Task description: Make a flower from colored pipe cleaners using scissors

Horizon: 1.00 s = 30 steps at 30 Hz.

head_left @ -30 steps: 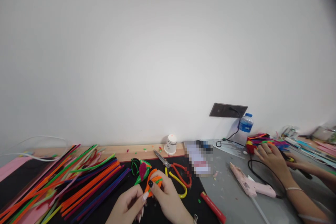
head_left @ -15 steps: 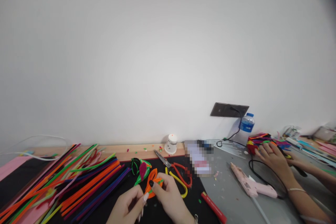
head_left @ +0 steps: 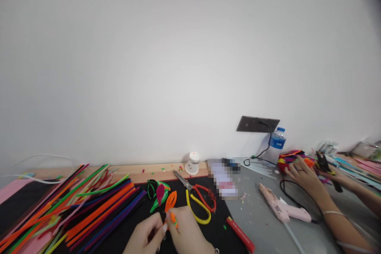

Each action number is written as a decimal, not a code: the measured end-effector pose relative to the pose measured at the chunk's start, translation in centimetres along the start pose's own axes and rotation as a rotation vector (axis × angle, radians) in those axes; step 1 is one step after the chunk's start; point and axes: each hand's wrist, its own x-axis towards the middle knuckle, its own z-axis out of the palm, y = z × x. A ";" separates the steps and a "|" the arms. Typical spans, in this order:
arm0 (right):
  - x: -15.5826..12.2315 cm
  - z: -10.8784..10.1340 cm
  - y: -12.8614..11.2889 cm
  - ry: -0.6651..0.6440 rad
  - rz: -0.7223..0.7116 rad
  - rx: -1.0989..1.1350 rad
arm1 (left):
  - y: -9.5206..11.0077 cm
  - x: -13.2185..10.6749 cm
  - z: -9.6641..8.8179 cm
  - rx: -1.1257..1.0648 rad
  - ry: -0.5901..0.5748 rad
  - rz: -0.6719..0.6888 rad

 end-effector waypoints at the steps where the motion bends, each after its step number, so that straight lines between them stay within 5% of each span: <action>1: 0.0 -0.2 -0.1 0.004 -0.002 0.014 | 0.1 0.0 0.0 0.018 0.012 0.012; 7: 0.0 -0.8 -0.3 0.008 0.022 0.146 | 0.1 0.1 -0.3 0.022 -0.014 0.018; 30: 0.4 -1.4 0.1 0.089 0.035 -0.033 | -0.4 0.6 -0.9 0.176 0.079 0.023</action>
